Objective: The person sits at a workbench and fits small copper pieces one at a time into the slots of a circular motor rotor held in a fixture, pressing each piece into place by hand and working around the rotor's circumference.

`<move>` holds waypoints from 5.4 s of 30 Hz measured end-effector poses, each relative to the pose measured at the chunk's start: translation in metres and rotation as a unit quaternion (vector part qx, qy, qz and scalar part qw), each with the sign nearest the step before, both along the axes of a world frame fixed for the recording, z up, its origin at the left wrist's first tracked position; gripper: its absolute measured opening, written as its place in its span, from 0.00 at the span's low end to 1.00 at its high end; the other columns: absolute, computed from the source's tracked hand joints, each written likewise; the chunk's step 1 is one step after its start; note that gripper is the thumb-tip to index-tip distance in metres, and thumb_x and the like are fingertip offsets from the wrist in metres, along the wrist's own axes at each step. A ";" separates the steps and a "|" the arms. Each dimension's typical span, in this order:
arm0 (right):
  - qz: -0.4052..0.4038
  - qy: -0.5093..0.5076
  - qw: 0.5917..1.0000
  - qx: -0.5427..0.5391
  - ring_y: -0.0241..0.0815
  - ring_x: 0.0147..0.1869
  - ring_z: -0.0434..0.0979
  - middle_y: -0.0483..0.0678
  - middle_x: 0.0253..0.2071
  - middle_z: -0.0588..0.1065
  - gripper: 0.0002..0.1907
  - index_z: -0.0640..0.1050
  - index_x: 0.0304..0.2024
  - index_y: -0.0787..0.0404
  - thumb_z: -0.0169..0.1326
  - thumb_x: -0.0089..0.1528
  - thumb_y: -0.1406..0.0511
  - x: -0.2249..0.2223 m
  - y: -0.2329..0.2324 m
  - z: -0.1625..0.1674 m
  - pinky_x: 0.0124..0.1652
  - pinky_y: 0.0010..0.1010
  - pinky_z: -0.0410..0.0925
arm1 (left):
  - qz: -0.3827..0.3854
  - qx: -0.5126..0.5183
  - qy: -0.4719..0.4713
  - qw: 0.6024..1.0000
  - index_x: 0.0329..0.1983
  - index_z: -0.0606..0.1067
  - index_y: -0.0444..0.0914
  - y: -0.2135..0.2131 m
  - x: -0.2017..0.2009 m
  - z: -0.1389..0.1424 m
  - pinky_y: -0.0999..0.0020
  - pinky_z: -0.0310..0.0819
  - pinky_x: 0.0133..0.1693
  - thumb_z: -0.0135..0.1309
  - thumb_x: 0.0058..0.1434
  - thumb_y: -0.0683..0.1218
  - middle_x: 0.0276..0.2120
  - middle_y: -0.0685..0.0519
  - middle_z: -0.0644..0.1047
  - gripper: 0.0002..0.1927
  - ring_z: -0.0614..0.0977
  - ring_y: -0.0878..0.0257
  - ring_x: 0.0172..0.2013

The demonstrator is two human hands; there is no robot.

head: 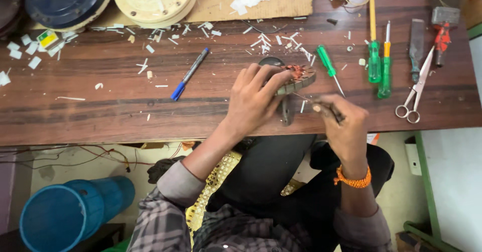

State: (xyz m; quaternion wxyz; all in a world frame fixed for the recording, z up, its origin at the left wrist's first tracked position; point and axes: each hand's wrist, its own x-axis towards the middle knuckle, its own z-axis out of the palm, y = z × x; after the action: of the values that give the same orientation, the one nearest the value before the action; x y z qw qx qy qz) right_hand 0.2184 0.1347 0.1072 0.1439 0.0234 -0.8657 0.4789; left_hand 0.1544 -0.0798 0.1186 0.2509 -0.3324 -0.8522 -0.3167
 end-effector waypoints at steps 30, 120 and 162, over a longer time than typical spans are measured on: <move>0.094 0.132 0.982 0.100 0.44 0.41 0.84 0.53 0.40 0.81 0.07 0.79 0.44 0.67 0.63 0.65 0.74 -0.028 -0.017 0.039 0.39 0.30 0.74 | -0.055 0.023 0.002 0.998 0.56 0.75 0.40 -0.021 -0.005 -0.004 0.59 0.73 0.50 0.66 0.56 0.44 0.51 0.54 0.78 0.24 0.79 0.55 0.50; 0.042 0.087 0.987 0.129 0.41 0.32 0.79 0.51 0.35 0.80 0.07 0.79 0.41 0.65 0.64 0.62 0.72 -0.003 -0.003 0.019 0.35 0.31 0.70 | -0.053 0.004 0.003 0.999 0.57 0.74 0.43 -0.017 -0.007 0.000 0.57 0.69 0.48 0.63 0.60 0.47 0.45 0.51 0.74 0.22 0.76 0.52 0.47; 0.195 0.138 0.923 0.300 0.48 0.33 0.78 0.48 0.37 0.79 0.10 0.79 0.40 0.60 0.64 0.63 0.61 -0.052 -0.034 0.092 0.31 0.35 0.69 | -0.233 0.071 -0.292 0.925 0.44 0.84 0.44 -0.031 -0.078 0.006 0.63 0.79 0.41 0.63 0.57 0.44 0.33 0.52 0.85 0.11 0.86 0.59 0.34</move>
State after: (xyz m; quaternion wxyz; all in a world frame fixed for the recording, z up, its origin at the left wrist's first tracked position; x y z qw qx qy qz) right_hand 0.1660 0.1009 0.1990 0.1519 0.2997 -0.9188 0.2070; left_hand 0.0763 -0.1105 0.1250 -0.0674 -0.3956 -0.7616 -0.5089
